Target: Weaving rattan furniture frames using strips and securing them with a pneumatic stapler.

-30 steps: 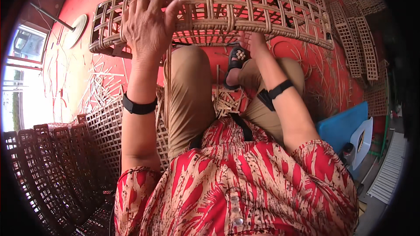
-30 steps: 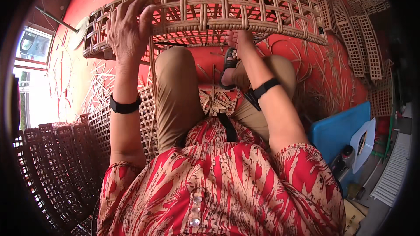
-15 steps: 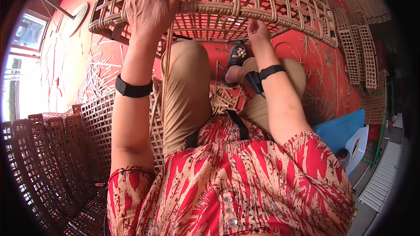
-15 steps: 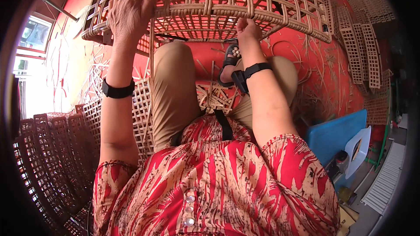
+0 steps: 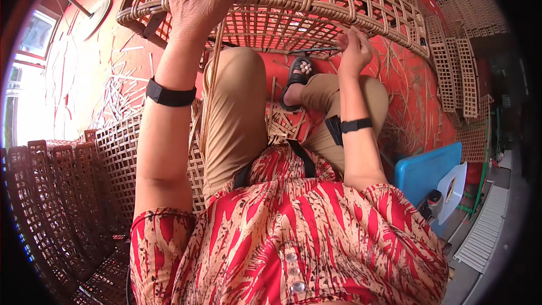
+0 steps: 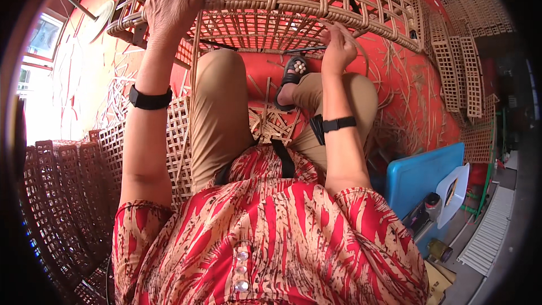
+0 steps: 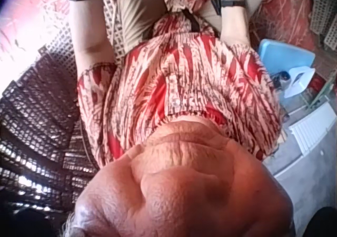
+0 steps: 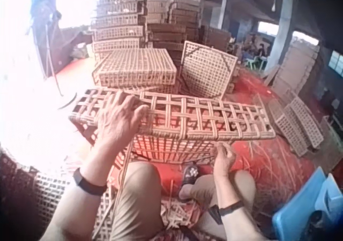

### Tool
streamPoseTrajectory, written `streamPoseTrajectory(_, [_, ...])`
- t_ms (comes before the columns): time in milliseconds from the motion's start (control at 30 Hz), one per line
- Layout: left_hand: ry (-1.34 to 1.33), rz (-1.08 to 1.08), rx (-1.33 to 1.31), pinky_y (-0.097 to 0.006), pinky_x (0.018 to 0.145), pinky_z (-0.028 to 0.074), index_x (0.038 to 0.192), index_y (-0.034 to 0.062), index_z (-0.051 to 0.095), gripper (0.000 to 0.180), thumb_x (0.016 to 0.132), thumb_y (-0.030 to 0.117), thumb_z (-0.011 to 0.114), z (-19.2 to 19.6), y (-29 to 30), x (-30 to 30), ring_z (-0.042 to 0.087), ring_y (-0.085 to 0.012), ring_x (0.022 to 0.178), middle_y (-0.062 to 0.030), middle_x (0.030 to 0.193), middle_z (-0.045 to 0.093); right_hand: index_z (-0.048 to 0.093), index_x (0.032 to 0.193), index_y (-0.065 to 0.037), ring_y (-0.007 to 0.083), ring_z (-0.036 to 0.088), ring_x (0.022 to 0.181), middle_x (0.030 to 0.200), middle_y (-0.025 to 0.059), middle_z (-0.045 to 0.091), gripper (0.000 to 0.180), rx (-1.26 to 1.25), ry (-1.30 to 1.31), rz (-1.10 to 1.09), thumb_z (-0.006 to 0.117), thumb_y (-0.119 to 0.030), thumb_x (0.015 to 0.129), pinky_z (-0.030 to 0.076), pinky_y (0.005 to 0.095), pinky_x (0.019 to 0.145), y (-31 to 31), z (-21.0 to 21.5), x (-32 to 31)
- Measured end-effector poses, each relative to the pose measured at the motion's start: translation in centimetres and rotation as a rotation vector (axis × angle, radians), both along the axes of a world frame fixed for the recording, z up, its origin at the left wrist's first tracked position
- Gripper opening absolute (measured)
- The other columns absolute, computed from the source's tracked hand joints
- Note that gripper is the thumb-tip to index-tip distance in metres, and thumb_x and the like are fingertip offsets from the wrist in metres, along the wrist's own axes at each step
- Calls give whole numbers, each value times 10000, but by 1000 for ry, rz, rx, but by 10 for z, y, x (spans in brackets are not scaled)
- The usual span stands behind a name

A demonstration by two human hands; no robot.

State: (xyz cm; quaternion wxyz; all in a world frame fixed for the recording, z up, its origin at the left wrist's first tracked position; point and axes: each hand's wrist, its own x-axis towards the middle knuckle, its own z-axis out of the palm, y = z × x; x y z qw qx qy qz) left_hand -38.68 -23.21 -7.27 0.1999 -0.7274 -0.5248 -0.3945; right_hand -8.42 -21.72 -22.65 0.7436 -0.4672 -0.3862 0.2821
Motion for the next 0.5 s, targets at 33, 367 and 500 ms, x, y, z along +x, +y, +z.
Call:
streamPoseTrajectory(33, [-101, 43, -16, -445, 931, 429, 972, 112, 719, 281, 912, 340, 566, 0, -3, 3, 549, -323, 1047, -115, 1028, 614, 657, 1060, 55, 143, 675, 705, 834, 98, 689, 187, 2, -3, -3, 608, -63, 924, 563, 257, 597, -12, 1, -1])
streamPoseTrajectory(367, [223, 161, 3, -466, 928, 439, 1146, 312, 675, 279, 947, 421, 513, 2, -2, -8, 569, -288, 1124, -23, 1183, 619, 636, 1210, 54, 151, 646, 830, 1091, 127, 676, 312, 85, -193, -171, 577, -139, 972, 525, 266, 683, -126, 99, 21])
streamPoseTrajectory(500, [100, 167, -63, -464, 934, 429, 1142, 266, 680, 339, 939, 481, 514, 10, -7, -2, 568, -295, 1122, -50, 1175, 617, 623, 1131, 104, 259, 665, 1011, 1194, 209, 634, 338, 288, -257, -257, 522, -167, 957, 569, 320, 751, -198, 168, 31])
